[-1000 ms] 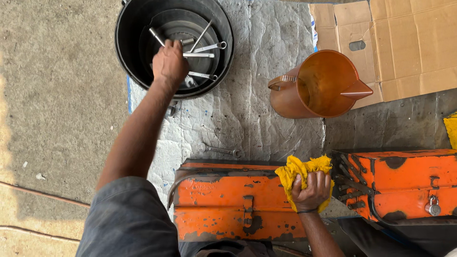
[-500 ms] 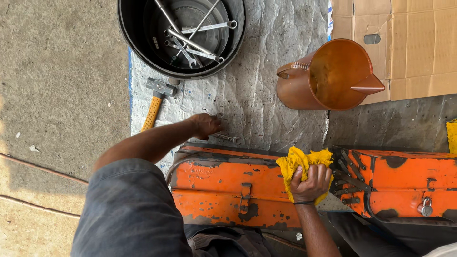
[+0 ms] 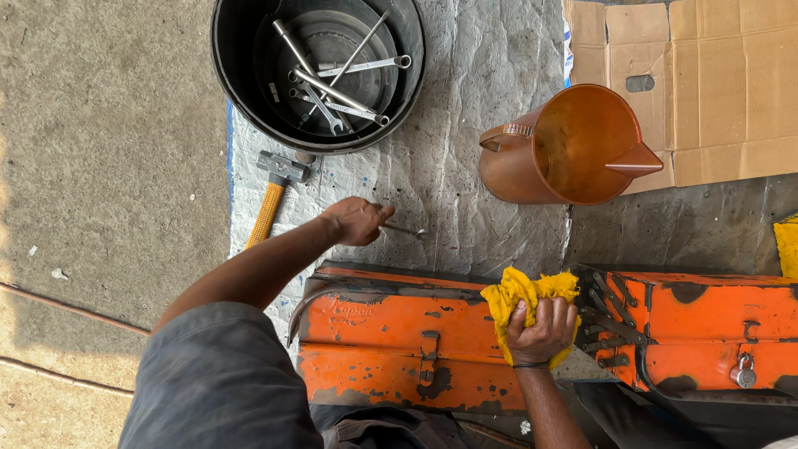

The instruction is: The person unlocks and opens an orange toolbox, then removes several wrenches and a hammer, placing them into a black bucket. The person then closes the toolbox and wipes its exterior with a yellow cloth.

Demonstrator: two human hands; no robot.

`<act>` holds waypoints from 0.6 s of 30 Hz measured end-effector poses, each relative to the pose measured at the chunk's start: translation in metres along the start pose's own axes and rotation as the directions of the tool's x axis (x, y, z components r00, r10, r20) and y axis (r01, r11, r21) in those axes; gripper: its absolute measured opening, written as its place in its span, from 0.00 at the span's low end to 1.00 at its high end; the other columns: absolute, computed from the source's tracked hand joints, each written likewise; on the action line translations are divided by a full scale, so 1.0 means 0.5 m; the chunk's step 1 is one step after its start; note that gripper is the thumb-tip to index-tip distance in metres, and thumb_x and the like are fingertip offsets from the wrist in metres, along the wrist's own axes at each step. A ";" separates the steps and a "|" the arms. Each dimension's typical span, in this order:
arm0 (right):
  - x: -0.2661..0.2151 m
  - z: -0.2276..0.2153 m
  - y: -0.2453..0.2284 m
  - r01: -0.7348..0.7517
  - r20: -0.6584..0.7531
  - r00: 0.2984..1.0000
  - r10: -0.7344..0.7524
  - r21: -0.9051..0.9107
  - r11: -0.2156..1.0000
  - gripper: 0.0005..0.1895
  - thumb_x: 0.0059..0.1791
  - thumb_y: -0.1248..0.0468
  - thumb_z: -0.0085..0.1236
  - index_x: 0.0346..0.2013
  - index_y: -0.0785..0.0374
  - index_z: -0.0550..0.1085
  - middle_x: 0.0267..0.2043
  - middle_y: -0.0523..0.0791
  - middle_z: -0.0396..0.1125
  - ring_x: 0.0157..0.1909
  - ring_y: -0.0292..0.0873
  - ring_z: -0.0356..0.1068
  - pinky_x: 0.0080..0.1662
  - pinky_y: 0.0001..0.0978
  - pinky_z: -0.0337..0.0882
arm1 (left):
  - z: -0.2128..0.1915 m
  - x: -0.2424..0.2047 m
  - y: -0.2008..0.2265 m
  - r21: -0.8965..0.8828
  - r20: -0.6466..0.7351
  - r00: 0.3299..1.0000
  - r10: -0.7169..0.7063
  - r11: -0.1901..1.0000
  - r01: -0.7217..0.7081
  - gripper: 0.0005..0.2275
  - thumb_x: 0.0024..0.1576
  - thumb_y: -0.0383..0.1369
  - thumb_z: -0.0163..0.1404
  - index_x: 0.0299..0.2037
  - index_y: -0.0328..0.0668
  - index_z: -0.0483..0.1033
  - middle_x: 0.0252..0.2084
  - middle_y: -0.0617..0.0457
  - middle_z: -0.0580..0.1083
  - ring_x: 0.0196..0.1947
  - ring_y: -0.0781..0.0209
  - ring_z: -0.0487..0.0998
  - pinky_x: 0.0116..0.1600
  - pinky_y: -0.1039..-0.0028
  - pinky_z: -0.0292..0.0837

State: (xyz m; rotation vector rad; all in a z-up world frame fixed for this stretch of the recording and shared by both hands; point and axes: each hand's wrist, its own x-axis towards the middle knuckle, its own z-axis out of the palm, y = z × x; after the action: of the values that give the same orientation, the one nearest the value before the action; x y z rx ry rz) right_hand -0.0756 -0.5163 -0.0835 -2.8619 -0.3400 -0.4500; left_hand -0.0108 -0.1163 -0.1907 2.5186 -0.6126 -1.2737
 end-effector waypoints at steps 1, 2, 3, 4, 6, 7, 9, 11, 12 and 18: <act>-0.001 0.000 -0.001 -0.001 -0.001 1.000 0.001 0.002 1.000 0.25 0.59 0.50 0.42 0.25 0.64 0.63 0.32 0.49 0.58 0.38 0.52 0.61 0.40 0.49 0.65 | -0.026 -0.012 -0.003 0.003 -0.069 0.998 0.011 1.000 -0.011 0.03 0.68 0.32 0.38 0.49 0.47 0.61 0.36 0.41 0.76 0.25 0.53 0.76 0.33 0.67 0.77; -0.002 -0.001 -0.002 -0.003 -0.002 1.000 0.003 0.005 1.000 0.25 0.59 0.50 0.42 0.25 0.64 0.63 0.32 0.50 0.58 0.38 0.52 0.61 0.41 0.49 0.65 | -0.054 -0.021 -0.012 -0.116 -0.237 0.971 -0.018 0.993 -0.010 0.05 0.66 0.33 0.42 0.45 0.48 0.57 0.33 0.43 0.76 0.24 0.55 0.76 0.32 0.67 0.78; -0.004 -0.003 -0.004 -0.008 0.005 1.000 0.008 0.005 1.000 0.25 0.58 0.50 0.42 0.25 0.64 0.63 0.32 0.50 0.58 0.38 0.53 0.61 0.41 0.49 0.65 | -0.080 -0.033 -0.027 -0.232 -0.392 0.918 -0.066 0.972 -0.029 0.10 0.64 0.33 0.46 0.42 0.49 0.54 0.31 0.45 0.75 0.23 0.56 0.76 0.30 0.67 0.79; -0.006 -0.007 -0.006 -0.012 0.013 1.000 0.012 0.006 1.000 0.24 0.58 0.50 0.43 0.25 0.65 0.64 0.32 0.50 0.58 0.38 0.53 0.61 0.41 0.49 0.65 | -0.103 -0.048 -0.045 -0.228 -0.559 0.822 -0.109 0.973 -0.026 0.11 0.60 0.31 0.48 0.43 0.46 0.55 0.32 0.44 0.75 0.23 0.56 0.76 0.28 0.67 0.78; -0.001 -0.008 -0.005 -0.011 0.011 1.000 0.011 0.004 1.000 0.24 0.58 0.50 0.43 0.25 0.65 0.64 0.33 0.50 0.58 0.39 0.53 0.61 0.41 0.49 0.65 | -0.157 -0.073 -0.086 -0.298 -0.676 0.680 -0.283 0.949 0.099 0.11 0.61 0.28 0.47 0.48 0.42 0.57 0.36 0.44 0.74 0.26 0.54 0.77 0.29 0.66 0.79; 0.004 -0.005 -0.005 -0.008 0.005 1.000 0.008 0.001 1.000 0.24 0.58 0.51 0.43 0.25 0.65 0.64 0.33 0.50 0.58 0.39 0.53 0.62 0.41 0.49 0.65 | -0.185 -0.084 -0.103 -0.366 -0.635 0.652 -0.414 0.905 0.217 0.09 0.65 0.26 0.45 0.51 0.41 0.58 0.39 0.44 0.73 0.30 0.54 0.78 0.33 0.65 0.80; 0.003 -0.006 -0.006 -0.004 -0.002 1.000 0.004 0.002 1.000 0.23 0.58 0.51 0.44 0.26 0.65 0.64 0.33 0.50 0.59 0.39 0.54 0.62 0.42 0.50 0.65 | -0.222 -0.108 -0.118 -0.282 -0.773 0.505 -0.384 0.921 0.269 0.17 0.57 0.26 0.49 0.54 0.33 0.60 0.40 0.42 0.71 0.37 0.51 0.76 0.41 0.62 0.77; -0.003 -0.010 -0.007 -0.001 -0.005 1.000 0.001 0.011 1.000 0.23 0.58 0.52 0.45 0.26 0.65 0.64 0.33 0.50 0.59 0.40 0.54 0.62 0.42 0.50 0.65 | -0.240 -0.137 -0.116 -0.274 -0.837 0.394 -0.379 0.914 0.298 0.19 0.54 0.27 0.51 0.54 0.30 0.64 0.43 0.42 0.70 0.44 0.49 0.74 0.47 0.59 0.74; -0.002 -0.009 -0.007 0.003 -0.008 1.000 -0.003 0.005 1.000 0.23 0.58 0.52 0.45 0.26 0.65 0.64 0.33 0.50 0.59 0.40 0.54 0.62 0.42 0.50 0.65 | -0.237 -0.152 -0.104 -0.303 -0.842 0.362 -0.400 0.906 0.295 0.17 0.55 0.27 0.52 0.53 0.32 0.66 0.45 0.42 0.69 0.47 0.48 0.73 0.49 0.58 0.73; 0.003 -0.008 -0.008 0.006 -0.009 1.000 -0.006 0.007 1.000 0.21 0.56 0.53 0.47 0.26 0.66 0.66 0.33 0.51 0.60 0.39 0.55 0.62 0.42 0.50 0.65 | -0.144 -0.253 0.042 -0.696 -0.676 0.374 -0.635 0.717 -0.041 0.07 0.67 0.34 0.50 0.45 0.38 0.72 0.40 0.50 0.74 0.36 0.61 0.76 0.42 0.69 0.77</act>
State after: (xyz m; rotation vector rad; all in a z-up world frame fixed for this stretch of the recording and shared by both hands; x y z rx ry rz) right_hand -0.0761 -0.5132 -0.0785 -2.8516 -0.3476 -0.4613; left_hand -0.0248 -0.0721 -0.0512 2.2523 0.5427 0.0686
